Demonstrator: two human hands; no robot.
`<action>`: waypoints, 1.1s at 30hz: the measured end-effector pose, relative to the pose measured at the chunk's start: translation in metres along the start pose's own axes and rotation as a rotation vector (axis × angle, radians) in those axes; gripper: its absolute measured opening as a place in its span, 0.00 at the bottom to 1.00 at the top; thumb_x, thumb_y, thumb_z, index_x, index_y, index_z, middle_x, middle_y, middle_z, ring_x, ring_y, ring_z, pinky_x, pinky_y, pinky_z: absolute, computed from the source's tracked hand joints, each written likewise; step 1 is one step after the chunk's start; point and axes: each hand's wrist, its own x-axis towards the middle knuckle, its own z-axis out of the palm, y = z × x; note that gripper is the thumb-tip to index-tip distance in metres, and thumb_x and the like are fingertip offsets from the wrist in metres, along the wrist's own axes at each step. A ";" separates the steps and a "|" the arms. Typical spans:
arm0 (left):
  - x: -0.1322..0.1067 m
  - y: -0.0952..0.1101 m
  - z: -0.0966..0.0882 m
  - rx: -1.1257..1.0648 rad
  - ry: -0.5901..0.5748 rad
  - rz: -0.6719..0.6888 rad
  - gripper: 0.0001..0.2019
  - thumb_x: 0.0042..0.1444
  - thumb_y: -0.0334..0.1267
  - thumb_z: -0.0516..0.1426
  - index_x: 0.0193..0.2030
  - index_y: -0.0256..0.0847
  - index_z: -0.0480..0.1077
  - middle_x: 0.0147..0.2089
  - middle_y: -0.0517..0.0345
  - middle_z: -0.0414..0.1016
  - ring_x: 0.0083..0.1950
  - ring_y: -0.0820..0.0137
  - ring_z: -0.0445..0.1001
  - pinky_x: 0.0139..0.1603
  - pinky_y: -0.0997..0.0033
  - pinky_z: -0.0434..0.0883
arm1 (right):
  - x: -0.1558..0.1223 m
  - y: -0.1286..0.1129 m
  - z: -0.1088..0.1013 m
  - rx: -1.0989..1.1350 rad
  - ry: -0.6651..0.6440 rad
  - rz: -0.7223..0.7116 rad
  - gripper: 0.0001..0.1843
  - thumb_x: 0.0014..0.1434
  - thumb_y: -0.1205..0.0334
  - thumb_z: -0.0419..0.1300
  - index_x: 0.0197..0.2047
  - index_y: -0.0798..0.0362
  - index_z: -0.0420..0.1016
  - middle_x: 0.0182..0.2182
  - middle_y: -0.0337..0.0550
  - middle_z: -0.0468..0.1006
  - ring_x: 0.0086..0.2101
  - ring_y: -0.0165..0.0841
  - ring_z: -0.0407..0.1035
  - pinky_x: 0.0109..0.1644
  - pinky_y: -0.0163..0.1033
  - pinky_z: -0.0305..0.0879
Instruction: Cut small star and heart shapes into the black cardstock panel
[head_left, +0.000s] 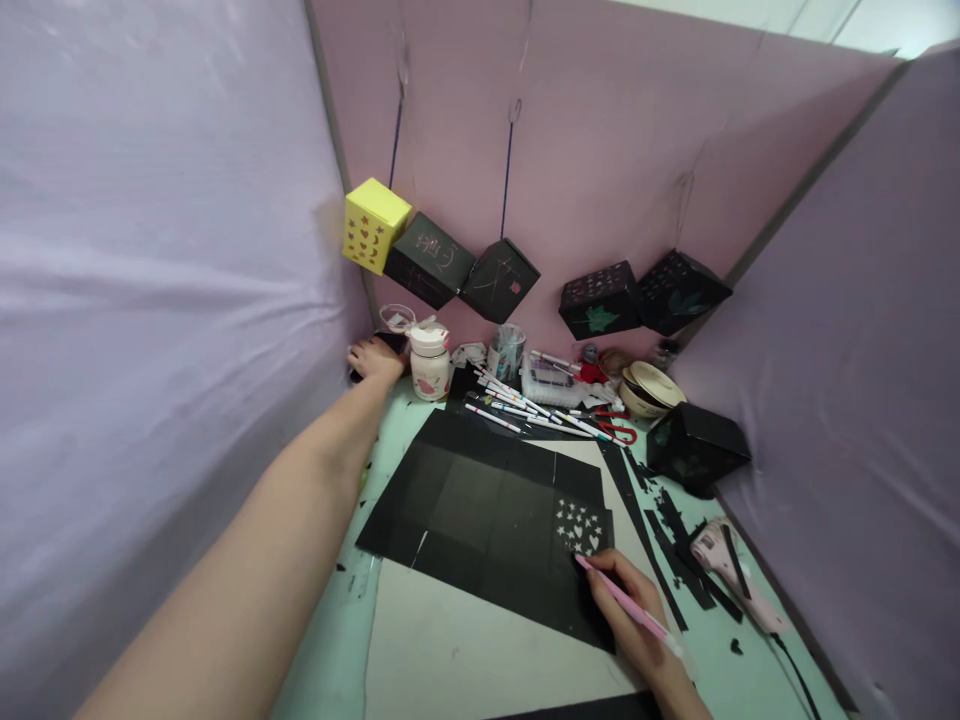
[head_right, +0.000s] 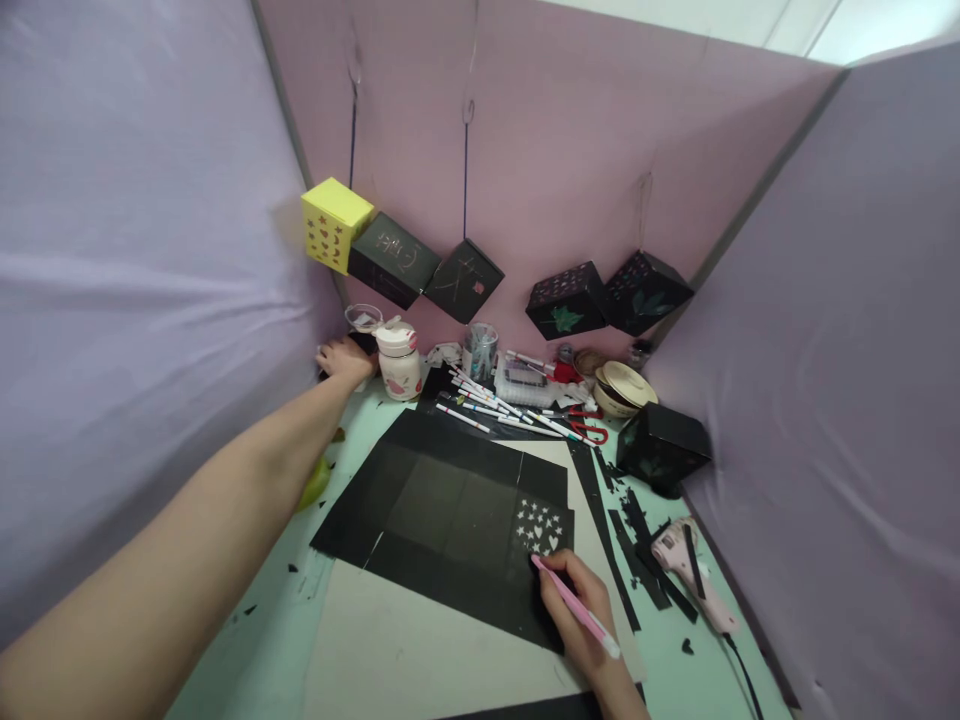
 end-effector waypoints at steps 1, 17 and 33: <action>-0.001 -0.001 -0.001 -0.006 -0.001 0.002 0.18 0.63 0.43 0.56 0.56 0.38 0.66 0.55 0.49 0.69 0.52 0.62 0.72 0.50 0.54 0.72 | 0.000 0.000 0.000 0.000 0.002 0.001 0.13 0.61 0.51 0.57 0.35 0.52 0.72 0.24 0.37 0.66 0.26 0.32 0.60 0.29 0.34 0.56; -0.147 -0.048 -0.070 -0.360 -0.084 0.326 0.26 0.56 0.41 0.56 0.60 0.35 0.59 0.61 0.38 0.62 0.63 0.46 0.57 0.57 0.44 0.60 | 0.001 0.005 -0.003 -0.007 -0.011 -0.004 0.15 0.60 0.48 0.57 0.37 0.52 0.73 0.25 0.38 0.69 0.27 0.33 0.62 0.30 0.34 0.59; -0.387 -0.042 -0.069 -0.430 -0.442 1.381 0.14 0.63 0.43 0.54 0.51 0.37 0.67 0.54 0.51 0.68 0.56 0.59 0.62 0.53 0.59 0.62 | 0.002 0.007 0.000 0.030 0.064 -0.051 0.13 0.59 0.51 0.59 0.36 0.53 0.75 0.27 0.41 0.75 0.28 0.34 0.67 0.31 0.34 0.65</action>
